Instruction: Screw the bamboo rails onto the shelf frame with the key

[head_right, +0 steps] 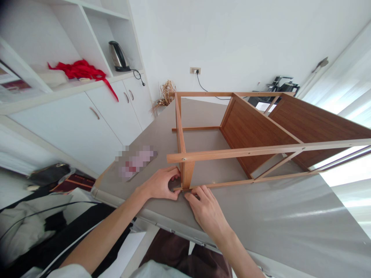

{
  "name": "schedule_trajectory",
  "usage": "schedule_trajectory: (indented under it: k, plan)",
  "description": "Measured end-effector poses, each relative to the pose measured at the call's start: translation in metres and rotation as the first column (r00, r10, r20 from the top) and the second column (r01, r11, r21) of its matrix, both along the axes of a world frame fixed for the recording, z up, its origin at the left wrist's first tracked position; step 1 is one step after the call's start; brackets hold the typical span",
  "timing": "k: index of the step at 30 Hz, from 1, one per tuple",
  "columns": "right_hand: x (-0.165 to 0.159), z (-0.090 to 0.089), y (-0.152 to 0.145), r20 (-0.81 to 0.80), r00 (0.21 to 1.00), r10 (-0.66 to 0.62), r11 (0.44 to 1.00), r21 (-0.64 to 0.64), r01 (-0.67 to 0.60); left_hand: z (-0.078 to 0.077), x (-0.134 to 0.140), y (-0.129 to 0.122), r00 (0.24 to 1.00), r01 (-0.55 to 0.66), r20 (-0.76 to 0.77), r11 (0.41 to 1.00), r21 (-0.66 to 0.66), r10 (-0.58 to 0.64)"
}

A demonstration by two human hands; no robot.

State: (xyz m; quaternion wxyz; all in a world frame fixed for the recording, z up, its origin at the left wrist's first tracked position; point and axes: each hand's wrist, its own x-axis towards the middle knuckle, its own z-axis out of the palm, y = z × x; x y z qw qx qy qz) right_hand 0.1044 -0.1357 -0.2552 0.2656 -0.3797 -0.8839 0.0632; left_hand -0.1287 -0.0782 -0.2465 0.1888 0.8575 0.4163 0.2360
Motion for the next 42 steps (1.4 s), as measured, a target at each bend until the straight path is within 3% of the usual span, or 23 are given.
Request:
schedule_trajectory:
  k: [25,42]
  plan:
    - [-0.0019,-0.0088,-0.0015,-0.003,1.000,-0.026,0.998,0.059,0.026,0.0009,0.0007,0.0003,1.000,-0.006,-0.002,1.000,-0.005,0.006]
    - [-0.0058,-0.0050,-0.0040,0.049,0.998,-0.031,0.992,0.124,0.024,0.0013,0.0003,0.0008,1.000,0.002,0.003,1.000,-0.005,-0.002]
